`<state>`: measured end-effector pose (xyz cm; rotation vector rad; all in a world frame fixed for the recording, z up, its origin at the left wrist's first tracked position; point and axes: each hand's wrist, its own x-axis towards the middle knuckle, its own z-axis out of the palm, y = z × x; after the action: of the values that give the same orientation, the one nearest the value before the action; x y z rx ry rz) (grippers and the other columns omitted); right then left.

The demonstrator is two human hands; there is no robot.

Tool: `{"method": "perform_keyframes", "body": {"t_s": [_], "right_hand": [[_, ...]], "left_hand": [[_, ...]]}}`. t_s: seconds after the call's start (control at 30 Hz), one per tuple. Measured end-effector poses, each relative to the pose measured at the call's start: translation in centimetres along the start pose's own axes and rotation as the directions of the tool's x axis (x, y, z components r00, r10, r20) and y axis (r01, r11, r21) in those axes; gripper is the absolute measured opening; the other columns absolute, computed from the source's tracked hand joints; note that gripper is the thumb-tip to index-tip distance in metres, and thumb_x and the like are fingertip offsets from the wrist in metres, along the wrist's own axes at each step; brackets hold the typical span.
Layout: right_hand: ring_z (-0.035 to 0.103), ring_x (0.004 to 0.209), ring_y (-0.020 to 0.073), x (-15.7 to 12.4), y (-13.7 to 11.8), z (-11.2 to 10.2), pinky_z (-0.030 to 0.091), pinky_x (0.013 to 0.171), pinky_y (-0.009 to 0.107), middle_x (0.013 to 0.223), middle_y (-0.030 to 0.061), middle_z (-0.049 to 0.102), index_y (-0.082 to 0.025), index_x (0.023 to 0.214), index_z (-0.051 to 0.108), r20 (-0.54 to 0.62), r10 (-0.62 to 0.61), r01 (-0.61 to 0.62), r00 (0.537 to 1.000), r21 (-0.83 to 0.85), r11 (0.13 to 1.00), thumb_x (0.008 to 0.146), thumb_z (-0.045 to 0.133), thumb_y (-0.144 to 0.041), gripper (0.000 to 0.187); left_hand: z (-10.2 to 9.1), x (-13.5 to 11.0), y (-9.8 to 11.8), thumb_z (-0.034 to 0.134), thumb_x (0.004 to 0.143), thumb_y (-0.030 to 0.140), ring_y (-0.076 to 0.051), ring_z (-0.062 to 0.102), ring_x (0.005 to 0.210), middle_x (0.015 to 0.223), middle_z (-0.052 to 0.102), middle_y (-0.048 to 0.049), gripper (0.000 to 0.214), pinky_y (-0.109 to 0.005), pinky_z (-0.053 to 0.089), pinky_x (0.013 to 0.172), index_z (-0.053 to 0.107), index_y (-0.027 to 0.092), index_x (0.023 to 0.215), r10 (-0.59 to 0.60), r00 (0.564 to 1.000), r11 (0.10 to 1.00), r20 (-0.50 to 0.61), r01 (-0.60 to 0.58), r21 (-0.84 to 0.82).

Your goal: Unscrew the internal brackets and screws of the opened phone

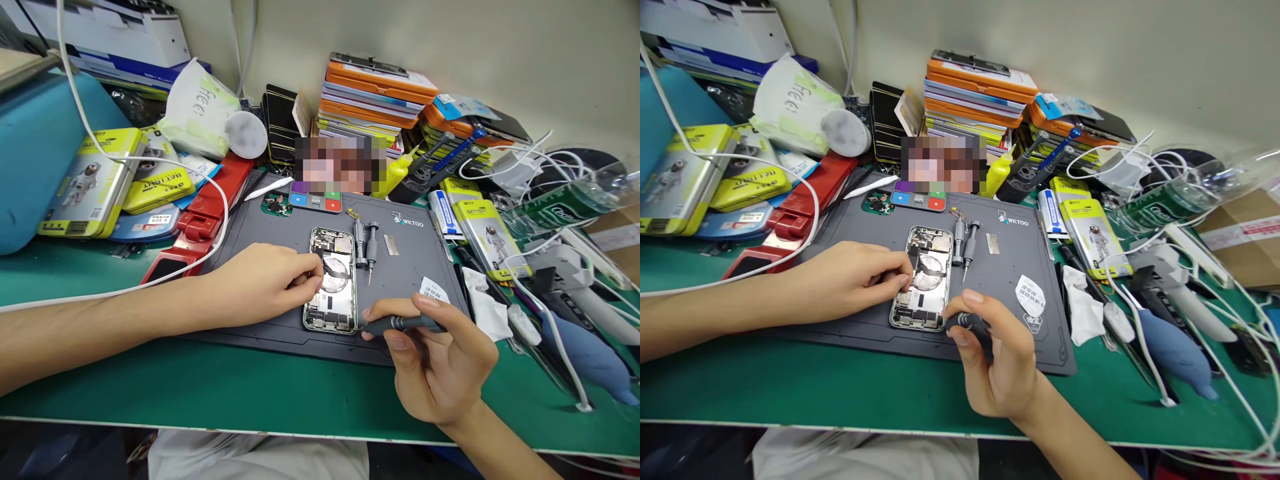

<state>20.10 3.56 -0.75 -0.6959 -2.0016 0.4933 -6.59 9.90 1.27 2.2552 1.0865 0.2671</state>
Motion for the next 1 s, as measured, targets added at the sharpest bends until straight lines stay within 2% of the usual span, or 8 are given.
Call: {"method": "perform_keyframes", "body": {"t_s": [0.47,0.7,1.0], "right_hand": [[0.076,0.086,0.0174,-0.07,0.19,0.36,0.069,0.063,0.027,0.108,0.0100,0.072,-0.018,0.162,0.043,-0.013,-0.018,0.018,1.000,-0.007,1.000,0.092,0.059,0.010,0.077],[0.075,0.083,0.0170,-0.23,0.01,0.17,0.068,0.059,0.028,0.108,0.0101,0.071,-0.020,0.162,0.043,-0.015,-0.015,0.014,1.000,-0.019,1.000,0.092,0.059,0.010,0.078],[0.075,0.081,0.0149,-0.05,0.08,0.37,0.068,0.063,0.027,0.110,0.0084,0.069,-0.021,0.162,0.043,-0.006,-0.006,0.006,1.000,-0.006,1.000,0.090,0.059,0.011,0.081]], "left_hand": [[-0.01,0.04,-0.06,0.051,0.103,0.030,-0.018,0.062,0.073,0.078,0.068,0.0034,0.018,-0.029,0.030,0.067,0.064,0.024,0.093,0.008,1.000,1.000,0.001,-0.008,0.016],[0.05,0.06,-0.06,0.050,0.103,0.030,-0.018,0.062,0.073,0.077,0.068,0.0036,0.017,-0.029,0.030,0.066,0.064,0.025,0.093,0.012,1.000,1.000,0.000,-0.012,0.011],[-0.04,0.01,0.07,0.050,0.103,0.030,-0.017,0.061,0.072,0.077,0.068,0.0039,0.018,-0.029,0.031,0.066,0.064,0.024,0.093,-0.001,1.000,1.000,0.005,0.001,0.005]]}}
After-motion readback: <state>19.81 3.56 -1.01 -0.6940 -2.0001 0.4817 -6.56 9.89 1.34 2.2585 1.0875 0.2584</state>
